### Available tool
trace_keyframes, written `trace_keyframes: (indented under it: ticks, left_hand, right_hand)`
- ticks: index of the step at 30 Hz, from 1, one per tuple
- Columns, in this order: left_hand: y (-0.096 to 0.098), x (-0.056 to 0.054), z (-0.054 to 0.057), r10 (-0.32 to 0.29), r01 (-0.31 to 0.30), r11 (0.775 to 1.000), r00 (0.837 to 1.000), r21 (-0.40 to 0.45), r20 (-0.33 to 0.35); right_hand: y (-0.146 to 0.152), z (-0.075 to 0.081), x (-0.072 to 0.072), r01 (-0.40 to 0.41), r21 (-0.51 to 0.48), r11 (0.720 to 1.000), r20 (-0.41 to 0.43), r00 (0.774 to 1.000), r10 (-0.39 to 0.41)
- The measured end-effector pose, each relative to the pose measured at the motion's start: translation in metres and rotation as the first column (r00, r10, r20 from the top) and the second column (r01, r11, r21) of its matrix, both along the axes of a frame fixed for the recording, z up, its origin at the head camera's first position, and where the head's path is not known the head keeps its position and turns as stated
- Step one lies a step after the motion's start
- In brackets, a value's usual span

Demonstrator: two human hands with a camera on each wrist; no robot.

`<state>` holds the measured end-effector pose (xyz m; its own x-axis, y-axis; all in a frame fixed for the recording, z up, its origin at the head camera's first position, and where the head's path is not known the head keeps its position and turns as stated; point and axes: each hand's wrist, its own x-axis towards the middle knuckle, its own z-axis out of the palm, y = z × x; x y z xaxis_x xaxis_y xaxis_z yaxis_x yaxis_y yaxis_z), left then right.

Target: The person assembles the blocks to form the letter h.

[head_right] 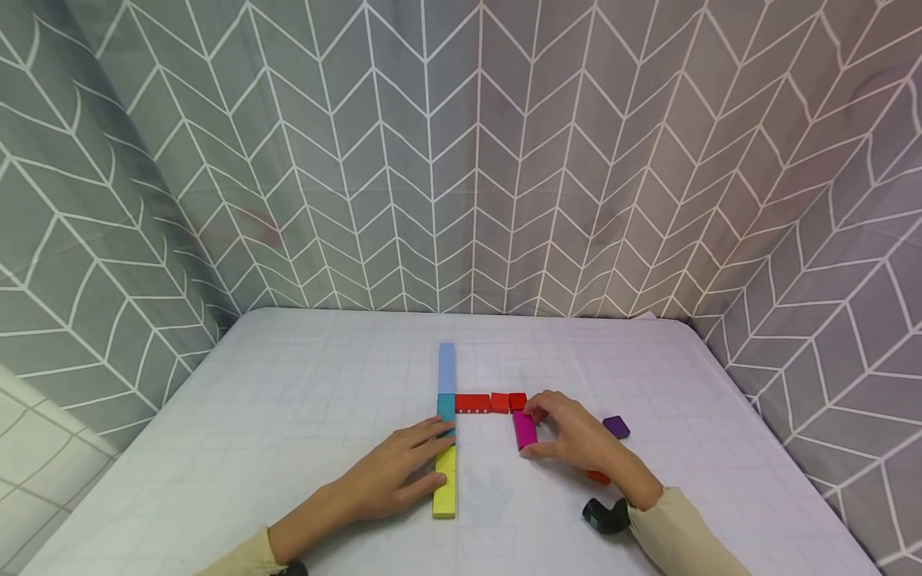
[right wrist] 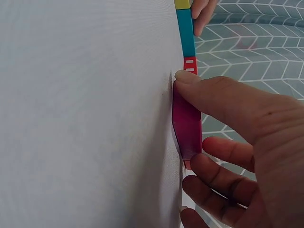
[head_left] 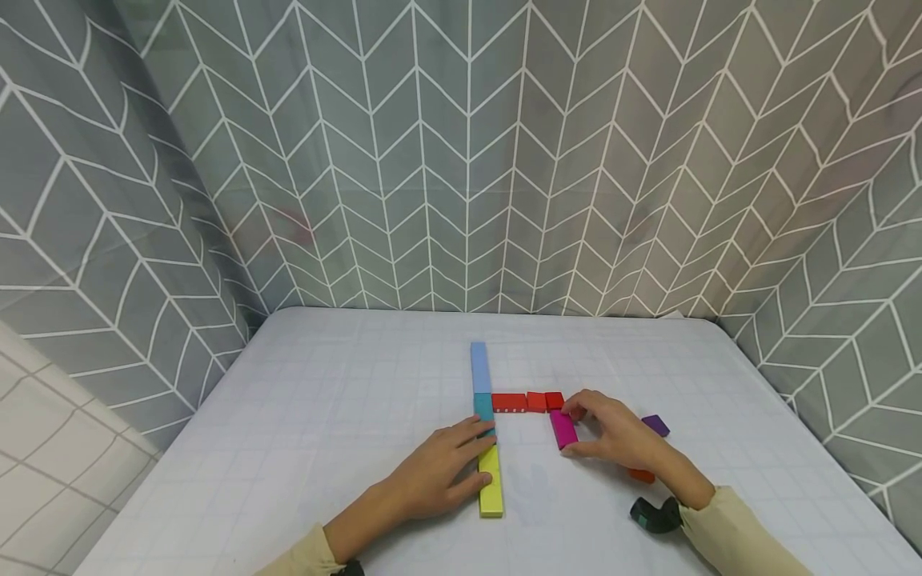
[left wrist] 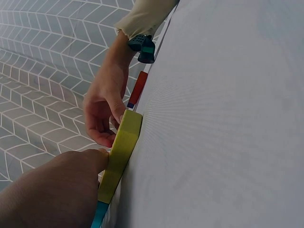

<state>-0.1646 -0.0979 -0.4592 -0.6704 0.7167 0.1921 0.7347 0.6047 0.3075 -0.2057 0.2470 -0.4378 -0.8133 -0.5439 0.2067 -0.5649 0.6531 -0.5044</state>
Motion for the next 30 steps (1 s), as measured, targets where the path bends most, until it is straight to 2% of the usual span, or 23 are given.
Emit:
trace_keyframes:
  ticks: [30]
  left_hand:
    - [0.0006,0.001,0.0013,-0.012,0.012,1.0,1.0,0.006,-0.001]
  right_hand:
    - [-0.0026,0.0042,0.0007,0.033,0.0,0.999,0.064,0.997,-0.033]
